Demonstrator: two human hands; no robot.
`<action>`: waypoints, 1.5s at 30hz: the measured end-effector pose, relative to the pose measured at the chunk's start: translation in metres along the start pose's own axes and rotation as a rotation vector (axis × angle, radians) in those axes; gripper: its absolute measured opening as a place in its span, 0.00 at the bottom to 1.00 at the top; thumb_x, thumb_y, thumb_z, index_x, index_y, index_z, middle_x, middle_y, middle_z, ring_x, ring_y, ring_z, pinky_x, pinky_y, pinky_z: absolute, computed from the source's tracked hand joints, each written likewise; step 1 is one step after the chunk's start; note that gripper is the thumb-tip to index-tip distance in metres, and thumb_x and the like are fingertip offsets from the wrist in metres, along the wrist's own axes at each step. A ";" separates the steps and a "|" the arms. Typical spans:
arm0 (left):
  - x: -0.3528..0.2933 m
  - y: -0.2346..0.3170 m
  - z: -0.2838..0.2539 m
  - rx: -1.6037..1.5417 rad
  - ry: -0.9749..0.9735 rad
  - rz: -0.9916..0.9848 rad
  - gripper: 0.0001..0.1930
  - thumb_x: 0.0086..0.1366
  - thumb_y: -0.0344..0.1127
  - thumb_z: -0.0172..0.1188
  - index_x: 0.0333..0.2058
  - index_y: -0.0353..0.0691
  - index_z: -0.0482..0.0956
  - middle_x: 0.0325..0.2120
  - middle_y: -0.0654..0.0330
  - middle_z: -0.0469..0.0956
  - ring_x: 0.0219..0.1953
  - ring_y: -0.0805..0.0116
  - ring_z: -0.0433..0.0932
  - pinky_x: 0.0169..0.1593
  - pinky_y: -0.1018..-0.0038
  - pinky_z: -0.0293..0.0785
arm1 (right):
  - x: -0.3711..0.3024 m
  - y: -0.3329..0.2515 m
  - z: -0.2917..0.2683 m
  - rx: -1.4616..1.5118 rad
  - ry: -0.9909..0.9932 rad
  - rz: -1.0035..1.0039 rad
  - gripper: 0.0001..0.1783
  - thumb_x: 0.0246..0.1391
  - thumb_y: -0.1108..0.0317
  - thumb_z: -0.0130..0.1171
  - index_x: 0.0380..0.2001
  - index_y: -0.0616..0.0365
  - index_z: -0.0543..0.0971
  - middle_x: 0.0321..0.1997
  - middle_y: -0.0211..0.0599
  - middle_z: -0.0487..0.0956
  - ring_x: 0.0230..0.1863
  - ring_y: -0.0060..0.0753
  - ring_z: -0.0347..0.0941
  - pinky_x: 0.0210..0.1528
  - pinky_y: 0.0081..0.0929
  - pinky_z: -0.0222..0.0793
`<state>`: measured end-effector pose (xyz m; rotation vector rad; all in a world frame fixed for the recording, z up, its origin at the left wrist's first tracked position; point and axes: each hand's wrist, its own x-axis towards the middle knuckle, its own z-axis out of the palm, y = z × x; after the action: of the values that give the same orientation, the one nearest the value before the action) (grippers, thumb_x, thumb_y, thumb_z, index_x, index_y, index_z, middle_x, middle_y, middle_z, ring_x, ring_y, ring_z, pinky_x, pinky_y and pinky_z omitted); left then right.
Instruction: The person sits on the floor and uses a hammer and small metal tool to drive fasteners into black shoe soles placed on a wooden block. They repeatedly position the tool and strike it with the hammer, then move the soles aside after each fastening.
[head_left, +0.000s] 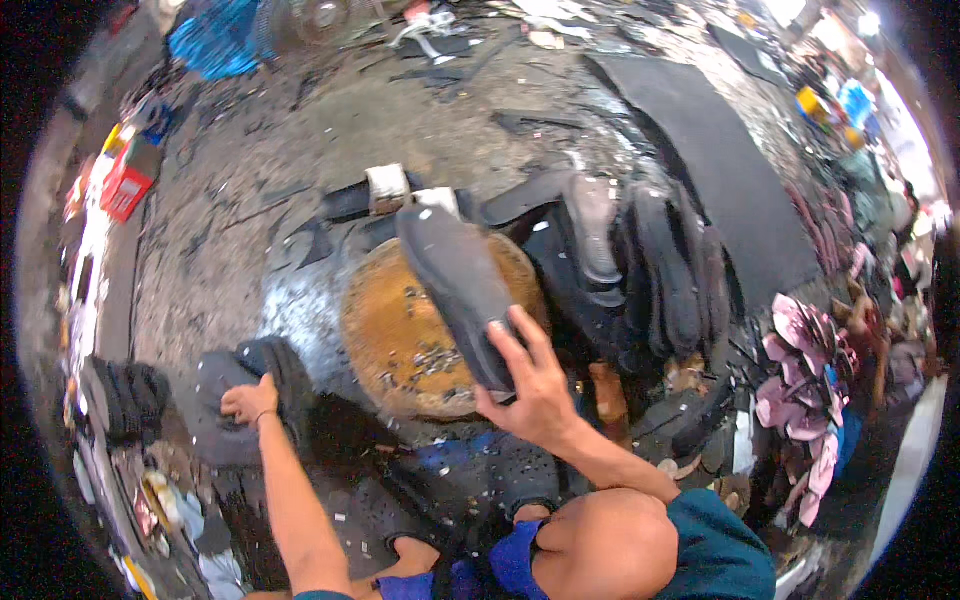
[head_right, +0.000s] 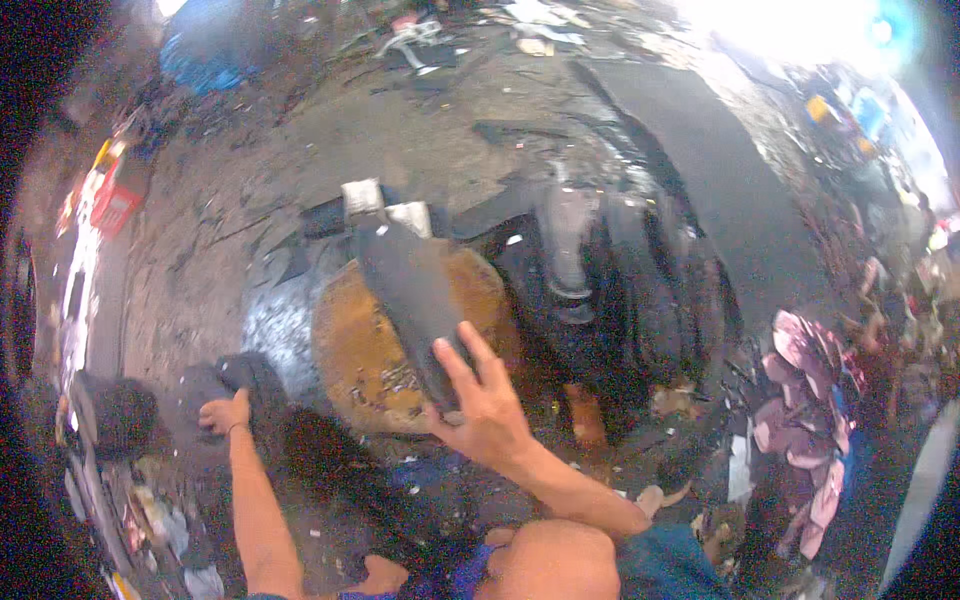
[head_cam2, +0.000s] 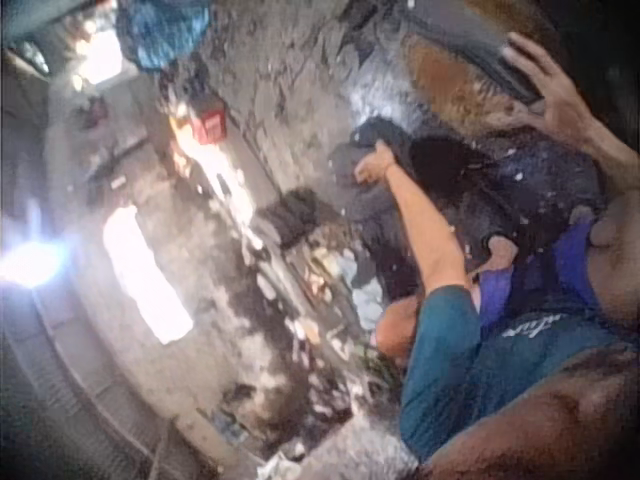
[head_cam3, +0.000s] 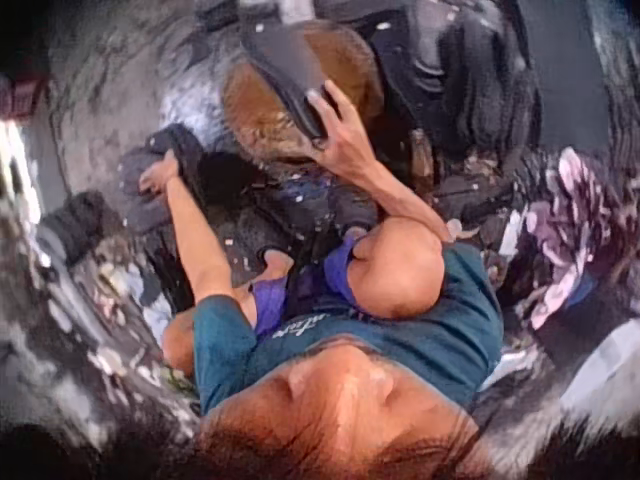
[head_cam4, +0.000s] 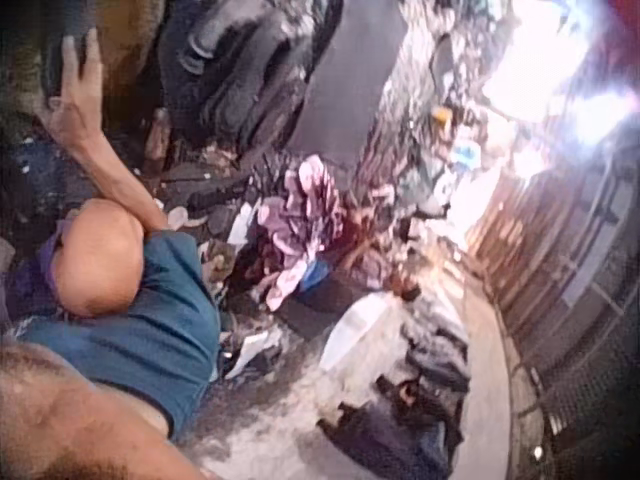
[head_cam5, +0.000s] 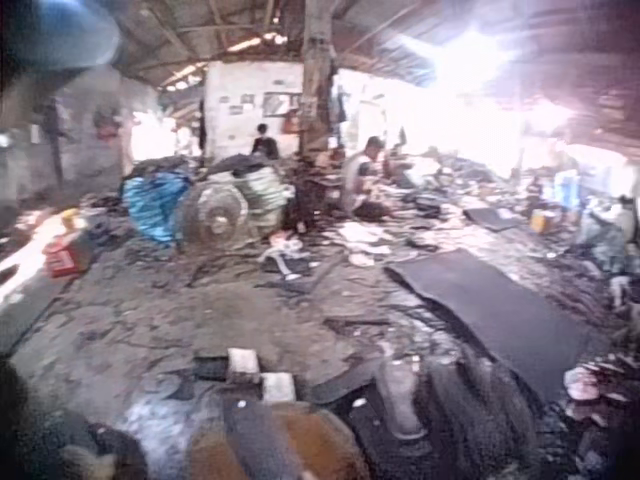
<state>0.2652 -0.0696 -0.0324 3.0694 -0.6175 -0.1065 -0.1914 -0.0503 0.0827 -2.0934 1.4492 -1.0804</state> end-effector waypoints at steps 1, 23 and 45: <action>0.011 -0.009 0.001 0.042 0.018 0.006 0.63 0.48 0.59 0.72 0.59 0.08 0.46 0.61 0.29 0.52 0.65 0.38 0.51 0.61 0.42 0.61 | 0.001 0.005 -0.027 -0.063 0.054 -0.025 0.43 0.40 0.67 0.72 0.63 0.59 0.68 0.69 0.61 0.60 0.66 0.63 0.63 0.65 0.47 0.64; -0.022 -0.034 -0.058 -1.181 0.068 -0.189 0.34 0.41 0.32 0.76 0.44 0.29 0.66 0.45 0.51 0.71 0.42 0.61 0.74 0.48 0.64 0.73 | 0.015 -0.023 0.038 0.374 -0.217 0.147 0.28 0.52 0.65 0.67 0.56 0.60 0.73 0.60 0.48 0.72 0.61 0.51 0.68 0.64 0.45 0.62; -0.232 0.061 -0.005 -0.718 -0.095 0.893 0.28 0.58 0.45 0.70 0.42 0.26 0.67 0.57 0.37 0.58 0.54 0.42 0.65 0.58 0.57 0.64 | -0.039 0.084 0.051 -0.189 0.031 0.265 0.41 0.47 0.61 0.68 0.62 0.67 0.65 0.62 0.55 0.65 0.62 0.57 0.63 0.64 0.46 0.58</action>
<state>0.0289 -0.0361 -0.0112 1.9139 -1.4761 -0.3577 -0.2114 -0.0548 -0.0212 -1.9385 1.8461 -0.9067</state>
